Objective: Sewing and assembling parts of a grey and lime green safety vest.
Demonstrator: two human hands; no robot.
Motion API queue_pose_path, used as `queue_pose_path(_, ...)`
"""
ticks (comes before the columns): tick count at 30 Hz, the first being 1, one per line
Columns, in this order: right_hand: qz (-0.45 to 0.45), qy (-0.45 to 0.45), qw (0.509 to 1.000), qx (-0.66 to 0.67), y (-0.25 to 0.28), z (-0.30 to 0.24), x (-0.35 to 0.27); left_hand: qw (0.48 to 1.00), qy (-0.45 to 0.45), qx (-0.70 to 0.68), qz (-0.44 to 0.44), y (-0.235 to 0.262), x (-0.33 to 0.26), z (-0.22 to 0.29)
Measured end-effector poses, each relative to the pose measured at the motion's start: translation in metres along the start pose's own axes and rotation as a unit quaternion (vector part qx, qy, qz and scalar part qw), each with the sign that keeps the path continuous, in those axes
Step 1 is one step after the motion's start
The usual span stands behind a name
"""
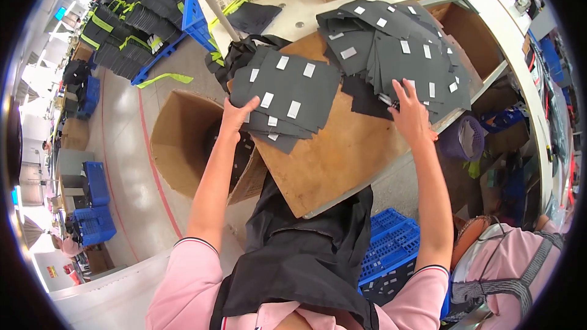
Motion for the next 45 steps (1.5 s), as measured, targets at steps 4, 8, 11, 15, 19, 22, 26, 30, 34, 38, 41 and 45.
queue_pose_path(4,0.139,0.142,0.966,0.166,-0.011,-0.063,-0.034,0.994,-0.024,0.031,-0.106,-0.027,0.003,0.010)
queue_pose_path(8,0.000,0.036,0.991,0.125,-0.088,-0.123,-0.035,0.985,-0.050,0.163,-0.018,-0.015,-0.010,0.017)
queue_pose_path(11,-0.028,0.032,0.994,0.105,-0.094,-0.142,-0.044,0.956,-0.080,0.274,0.068,-0.015,-0.030,0.040)
queue_pose_path(15,-0.007,0.068,0.990,0.123,-0.092,-0.139,-0.042,0.934,-0.111,0.331,0.079,-0.022,-0.041,0.069)
queue_pose_path(19,0.062,0.126,0.970,0.198,-0.073,-0.163,-0.064,0.946,-0.056,0.317,0.027,-0.028,-0.035,0.055)
queue_pose_path(22,0.035,0.176,0.974,0.142,-0.075,-0.192,-0.081,0.958,-0.053,0.282,0.025,-0.031,-0.029,0.050)
queue_pose_path(26,-0.040,0.164,0.982,0.083,-0.104,-0.187,-0.094,0.963,-0.049,0.264,0.019,-0.031,-0.026,0.041)
queue_pose_path(30,-0.121,0.231,0.949,0.178,-0.107,-0.200,-0.108,0.967,-0.043,0.252,0.022,-0.029,-0.023,0.039)
queue_pose_path(34,-0.062,0.114,0.973,0.189,-0.092,-0.184,-0.092,0.970,-0.046,0.239,0.027,-0.030,-0.021,0.042)
queue_pose_path(38,-0.347,0.230,0.830,0.371,-0.116,-0.230,-0.142,0.996,-0.073,-0.038,-0.025,-0.025,-0.034,0.042)
queue_pose_path(41,-0.300,0.162,0.805,0.486,-0.079,-0.217,-0.138,0.988,-0.072,-0.133,-0.027,0.014,-0.057,0.047)
queue_pose_path(45,-0.231,0.020,0.836,0.498,-0.058,-0.141,-0.129,0.978,-0.066,-0.194,0.024,0.094,-0.068,0.047)
Point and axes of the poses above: each hand's wrist, its own x-axis towards the middle knuckle, its own y-axis out of the back of the hand, z = x × y, the point moved 10 cm from there along x, towards the middle knuckle, and after that the axes turned 3 degrees about x, right-handed, at the moved point
